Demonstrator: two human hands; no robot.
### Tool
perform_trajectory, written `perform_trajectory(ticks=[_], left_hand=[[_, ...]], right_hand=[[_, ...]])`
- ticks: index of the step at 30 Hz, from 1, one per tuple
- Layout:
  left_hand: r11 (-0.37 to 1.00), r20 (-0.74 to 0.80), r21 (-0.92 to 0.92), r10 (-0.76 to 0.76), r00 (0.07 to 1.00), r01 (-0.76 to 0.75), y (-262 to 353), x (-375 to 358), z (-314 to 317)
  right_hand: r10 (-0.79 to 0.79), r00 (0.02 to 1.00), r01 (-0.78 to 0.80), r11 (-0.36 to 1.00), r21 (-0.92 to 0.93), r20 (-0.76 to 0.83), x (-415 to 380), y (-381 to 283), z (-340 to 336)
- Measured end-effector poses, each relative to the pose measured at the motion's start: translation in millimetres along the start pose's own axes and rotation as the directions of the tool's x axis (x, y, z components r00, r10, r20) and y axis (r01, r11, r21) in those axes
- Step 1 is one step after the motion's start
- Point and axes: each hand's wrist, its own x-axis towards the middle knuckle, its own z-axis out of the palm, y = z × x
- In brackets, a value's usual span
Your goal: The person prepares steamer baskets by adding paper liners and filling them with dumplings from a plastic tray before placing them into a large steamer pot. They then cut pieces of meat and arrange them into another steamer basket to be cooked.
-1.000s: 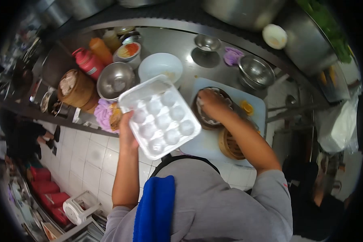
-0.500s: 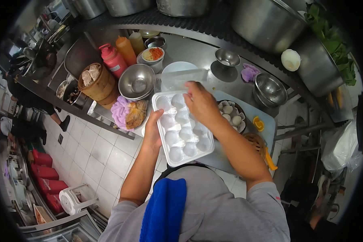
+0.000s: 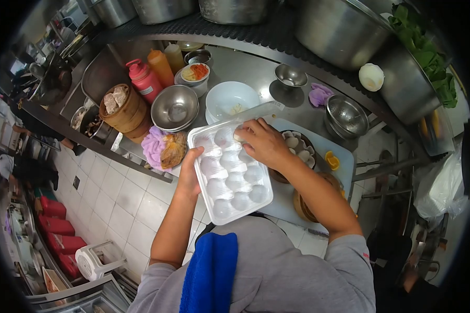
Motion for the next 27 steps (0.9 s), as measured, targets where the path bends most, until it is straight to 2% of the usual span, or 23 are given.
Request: perform_trajectory(ticks=[4,7,10,16,19,21,25,27], left_hand=[[0.996,-0.068,0.019,-0.091,0.994,0.092,8.9,-0.1,-4.0],[0.992,-0.099,0.006,-0.122,0.987,0.124,13.9,-1.0,-1.8],[0.994,-0.114,0.019,-0.105,0.988,0.108,15.1,-1.8,2.3],[0.997,-0.101,0.041,-0.055,0.993,0.059,17.1,0.8,0.6],[0.992,-0.17,0.124,0.009,0.985,0.012,20.3,-1.1,11.3],[0.969,-0.226,0.246,0.073,0.971,-0.015,24.4,-4.1,30.5],[0.996,-0.123,0.089,0.017,0.992,-0.006,16.0,8.6,13.5],[0.996,-0.123,0.088,0.006,0.992,0.005,17.4,7.6,5.6]], right_hand=[[-0.042,0.989,0.027,0.994,0.104,0.144,1.0,1.4,-9.0],[-0.104,0.982,0.095,0.994,0.06,0.16,5.6,0.5,-8.9],[-0.157,0.98,0.164,0.985,-0.06,0.12,6.7,-1.7,1.3],[-0.134,0.991,0.136,0.986,-0.094,0.031,7.7,-2.4,13.8],[-0.046,0.998,0.048,0.998,-0.045,0.038,10.9,-0.4,7.9],[0.047,0.997,-0.053,0.993,0.101,0.059,14.9,2.7,-2.4],[0.279,0.951,-0.309,0.884,0.351,0.134,10.5,16.4,-36.0],[0.402,0.894,-0.448,0.823,0.351,0.2,-3.2,18.7,-64.2]])
